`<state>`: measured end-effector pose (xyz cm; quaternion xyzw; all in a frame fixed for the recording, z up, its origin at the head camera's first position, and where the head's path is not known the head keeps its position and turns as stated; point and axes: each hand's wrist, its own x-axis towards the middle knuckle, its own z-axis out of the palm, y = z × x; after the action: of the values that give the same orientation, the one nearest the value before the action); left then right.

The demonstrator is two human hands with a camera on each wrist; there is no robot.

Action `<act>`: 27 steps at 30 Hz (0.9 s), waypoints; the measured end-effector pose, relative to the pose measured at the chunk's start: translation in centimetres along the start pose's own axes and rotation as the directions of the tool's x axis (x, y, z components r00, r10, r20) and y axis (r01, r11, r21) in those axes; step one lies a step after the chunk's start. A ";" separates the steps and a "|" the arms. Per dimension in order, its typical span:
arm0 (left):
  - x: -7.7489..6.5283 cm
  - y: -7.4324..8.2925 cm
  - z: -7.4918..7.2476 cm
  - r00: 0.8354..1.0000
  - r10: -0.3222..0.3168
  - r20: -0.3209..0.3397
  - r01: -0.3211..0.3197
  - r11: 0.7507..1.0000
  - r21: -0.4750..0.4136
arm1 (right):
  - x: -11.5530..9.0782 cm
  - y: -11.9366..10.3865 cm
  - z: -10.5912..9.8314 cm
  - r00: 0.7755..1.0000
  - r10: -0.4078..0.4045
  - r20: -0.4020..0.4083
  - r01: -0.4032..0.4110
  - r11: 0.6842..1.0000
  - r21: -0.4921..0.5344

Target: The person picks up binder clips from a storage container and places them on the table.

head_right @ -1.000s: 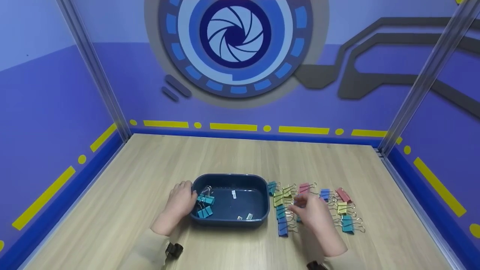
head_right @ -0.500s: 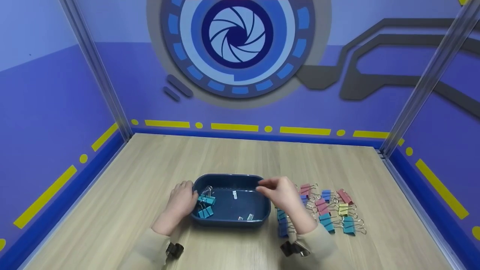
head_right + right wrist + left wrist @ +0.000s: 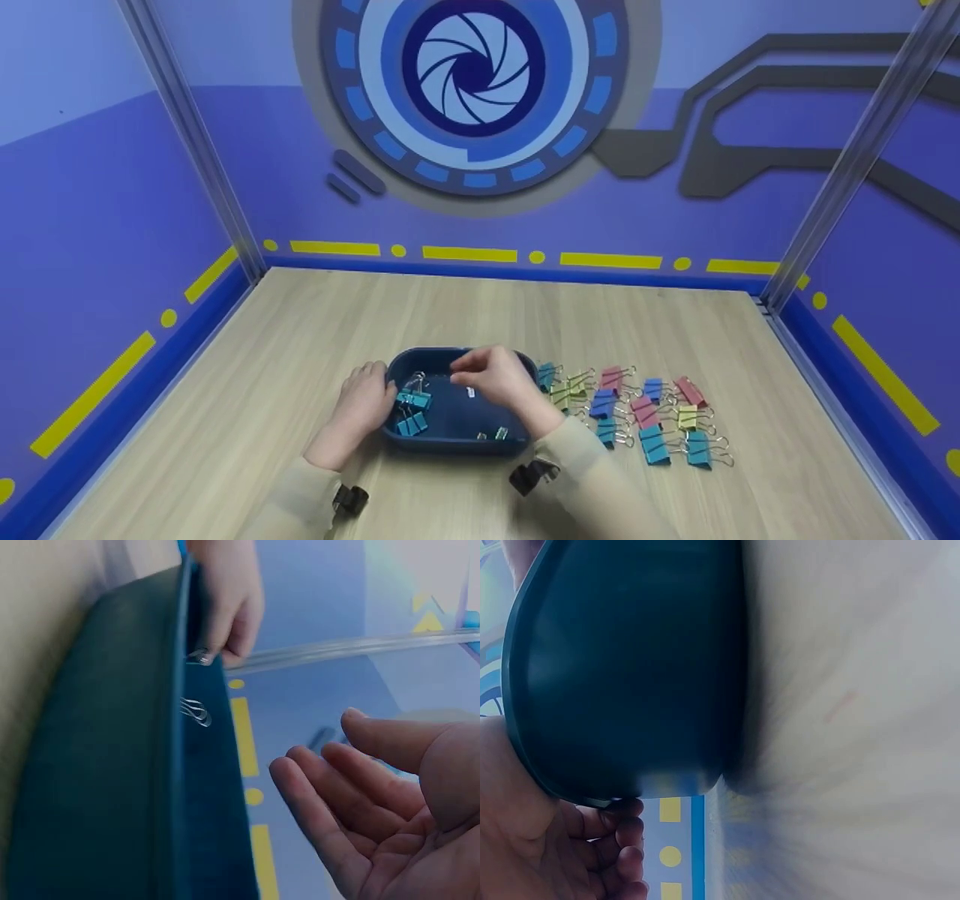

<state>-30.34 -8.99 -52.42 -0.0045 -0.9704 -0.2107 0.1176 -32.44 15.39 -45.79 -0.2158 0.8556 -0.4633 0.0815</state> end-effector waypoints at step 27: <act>0.0 0.1 -0.2 0.999 0.004 0.035 -0.005 1.000 0.029 | 3.7 -1.3 5.9 0.823 -0.373 0.428 0.559 0.663 -0.498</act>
<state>-30.33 -8.99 -52.17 -0.0087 -0.9753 -0.1964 0.1011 -33.40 8.64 -47.80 -0.5094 0.8500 -0.1340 0.0098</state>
